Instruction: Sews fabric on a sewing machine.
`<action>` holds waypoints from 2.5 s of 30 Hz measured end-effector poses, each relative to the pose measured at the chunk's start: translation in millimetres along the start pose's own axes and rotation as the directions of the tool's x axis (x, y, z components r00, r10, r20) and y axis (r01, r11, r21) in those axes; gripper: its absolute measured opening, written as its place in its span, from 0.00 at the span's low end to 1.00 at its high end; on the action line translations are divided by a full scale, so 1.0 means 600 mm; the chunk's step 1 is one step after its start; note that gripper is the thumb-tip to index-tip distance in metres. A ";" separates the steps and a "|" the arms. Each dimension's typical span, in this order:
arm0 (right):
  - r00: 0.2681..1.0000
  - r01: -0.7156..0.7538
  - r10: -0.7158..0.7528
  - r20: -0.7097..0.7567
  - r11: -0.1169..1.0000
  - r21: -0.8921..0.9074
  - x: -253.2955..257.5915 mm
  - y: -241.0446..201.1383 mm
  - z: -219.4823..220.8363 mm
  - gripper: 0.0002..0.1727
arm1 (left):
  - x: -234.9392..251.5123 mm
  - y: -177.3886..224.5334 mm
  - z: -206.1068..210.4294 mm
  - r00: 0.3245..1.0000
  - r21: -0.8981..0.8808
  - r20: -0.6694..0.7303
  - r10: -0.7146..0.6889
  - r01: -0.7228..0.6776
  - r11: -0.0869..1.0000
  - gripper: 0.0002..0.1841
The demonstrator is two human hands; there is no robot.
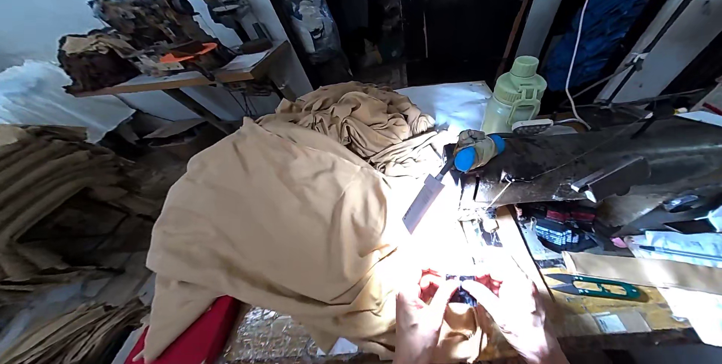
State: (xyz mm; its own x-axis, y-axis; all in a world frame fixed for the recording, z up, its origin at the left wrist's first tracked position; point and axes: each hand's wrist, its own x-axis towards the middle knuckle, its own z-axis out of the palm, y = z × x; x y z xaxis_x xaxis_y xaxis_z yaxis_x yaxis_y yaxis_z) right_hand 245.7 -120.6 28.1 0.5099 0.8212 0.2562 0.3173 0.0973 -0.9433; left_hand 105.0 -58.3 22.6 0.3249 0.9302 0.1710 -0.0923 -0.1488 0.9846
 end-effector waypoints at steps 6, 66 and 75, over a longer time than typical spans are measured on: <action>0.989 -0.146 0.146 0.005 0.989 0.009 0.004 0.001 -0.003 0.11 | -0.002 0.010 -0.004 0.996 0.063 0.035 -0.077 0.075 0.995 0.16; 0.866 0.312 -0.023 0.500 0.806 -0.503 -0.094 -0.004 -0.060 0.15 | -0.001 -0.011 -0.019 0.903 0.428 0.320 -0.286 0.132 0.894 0.13; 0.789 0.376 -0.051 0.613 0.828 -0.416 -0.073 -0.023 -0.061 0.14 | 0.075 -0.048 -0.050 0.682 0.468 0.723 0.112 -0.602 0.647 0.23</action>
State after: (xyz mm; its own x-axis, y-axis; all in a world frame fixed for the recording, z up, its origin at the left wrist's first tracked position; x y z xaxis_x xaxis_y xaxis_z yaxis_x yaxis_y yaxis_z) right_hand 248.2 -178.2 37.7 -0.1038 0.9873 0.1205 0.7870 0.1556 -0.5971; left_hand 94.2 -2.3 1.1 0.8915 0.3751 0.2541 0.1851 -0.8134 0.5515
